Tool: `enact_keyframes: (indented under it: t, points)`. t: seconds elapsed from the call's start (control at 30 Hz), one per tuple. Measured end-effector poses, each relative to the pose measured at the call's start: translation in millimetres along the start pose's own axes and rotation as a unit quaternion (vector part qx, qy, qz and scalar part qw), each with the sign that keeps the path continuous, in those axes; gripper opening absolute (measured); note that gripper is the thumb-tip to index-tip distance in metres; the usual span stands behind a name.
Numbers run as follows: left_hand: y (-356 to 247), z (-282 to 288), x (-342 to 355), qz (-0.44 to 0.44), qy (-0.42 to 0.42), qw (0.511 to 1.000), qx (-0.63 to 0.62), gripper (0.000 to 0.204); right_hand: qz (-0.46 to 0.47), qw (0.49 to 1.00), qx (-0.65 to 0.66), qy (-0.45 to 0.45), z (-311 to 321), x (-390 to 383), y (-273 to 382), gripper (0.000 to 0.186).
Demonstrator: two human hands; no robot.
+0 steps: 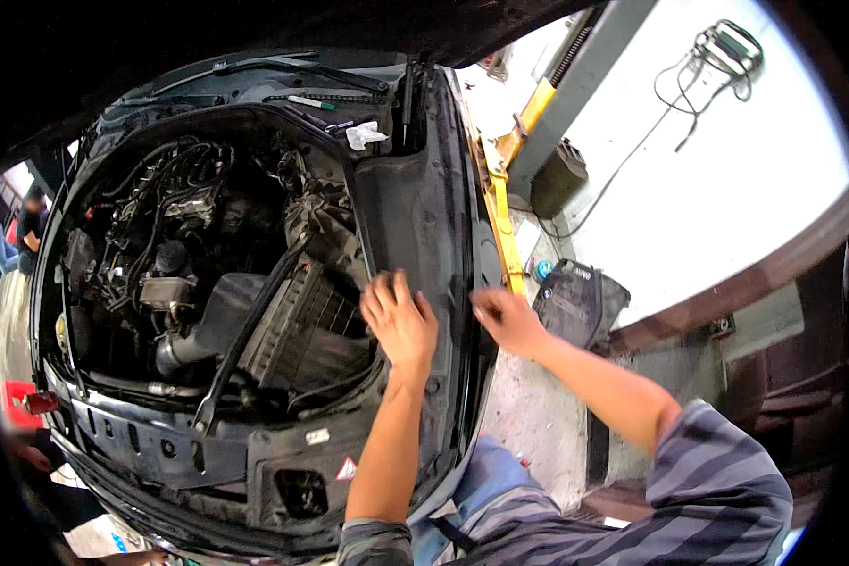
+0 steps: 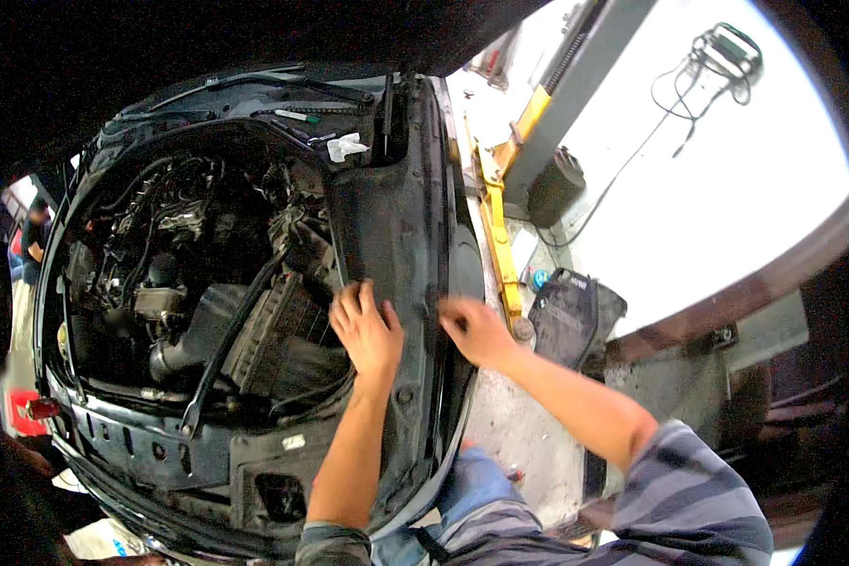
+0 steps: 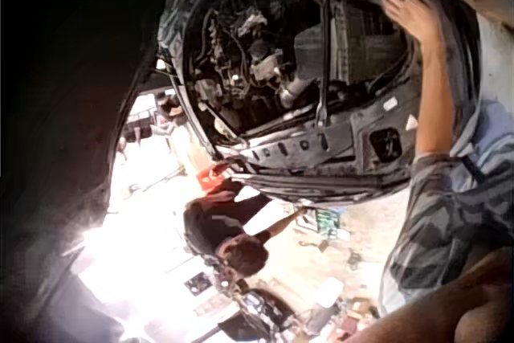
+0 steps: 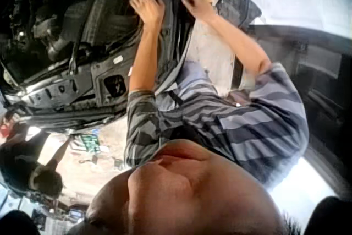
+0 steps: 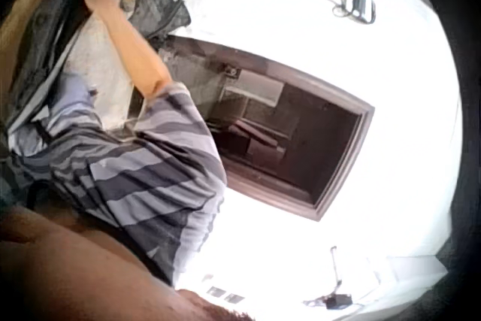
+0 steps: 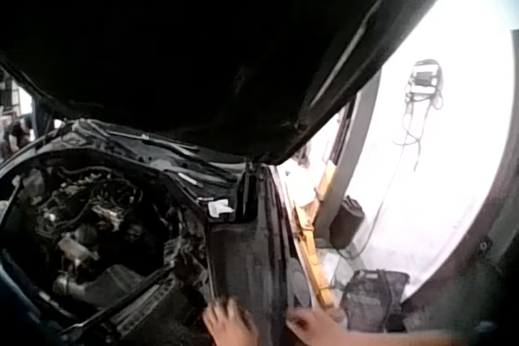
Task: The person works on a car engine with the hood open, using a ratchet wrench to tighten bolts on the engine block. They select tools from a tray on the floor and interact with various engine components while another person stands nearby.
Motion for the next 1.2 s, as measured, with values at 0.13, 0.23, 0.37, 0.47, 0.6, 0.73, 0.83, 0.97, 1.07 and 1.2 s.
enact_keyframes:
  t: [0.13, 0.23, 0.37, 0.47, 0.6, 0.73, 0.83, 0.97, 1.07, 1.2]
  points:
    - [26.4, -64.3, 48.7, 0.101, 0.019, 0.984, 0.143, 0.063, 0.198, 0.975, -0.084, -0.059, -18.5, 243.6, -13.2, 0.027]
    - [26.6, -80.8, 54.5, 0.101, 0.046, 0.976, 0.185, 0.071, 0.237, 0.955, -0.171, -0.059, -51.7, 397.0, -12.5, 0.058]
    - [32.7, -95.4, 52.5, 0.112, 0.075, 0.965, 0.227, 0.072, 0.293, 0.902, -0.314, 0.050, -95.7, 514.0, -38.8, 0.065]
    - [38.5, -99.2, 55.4, 0.146, 0.070, 0.960, 0.229, 0.067, 0.306, 0.885, -0.308, 0.170, -114.6, 550.7, -44.5, 0.050]
    - [41.1, -97.1, 51.6, 0.158, 0.079, 0.953, 0.247, 0.064, 0.405, 0.871, -0.275, 0.040, -125.4, 558.0, -44.5, 0.038]
    - [35.2, -102.3, 61.9, 0.160, 0.065, 0.955, 0.240, 0.060, 0.389, 0.887, -0.237, -0.081, -135.7, 604.0, -21.5, 0.043]
    - [31.9, -101.4, 62.0, 0.169, 0.063, 0.956, 0.232, 0.061, 0.320, 0.902, -0.289, -0.039, -149.7, 618.5, -9.5, 0.053]
    - [34.3, -101.7, 60.7, 0.177, 0.034, 0.962, 0.205, 0.062, 0.228, 0.914, -0.328, 0.071, -146.2, 627.5, 5.7, 0.041]
    - [35.7, -99.5, 59.5, 0.187, 0.040, 0.964, 0.183, 0.066, 0.261, 0.913, -0.314, -0.007, -139.2, 616.5, 0.5, 0.043]
    - [39.4, -79.2, 50.5, 0.192, 0.032, 0.969, 0.151, 0.068, 0.249, 0.933, -0.252, -0.060, -113.5, 540.0, 32.2, 0.050]
Point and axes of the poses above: each hand's wrist, its own x-axis towards the middle knuckle, its own z-axis out of the back of the hand, y = z × x, the point moved 1 cm from there along x, towards the middle knuckle, and after that the axes turned 3 degrees about -z, right-handed, at the moved point
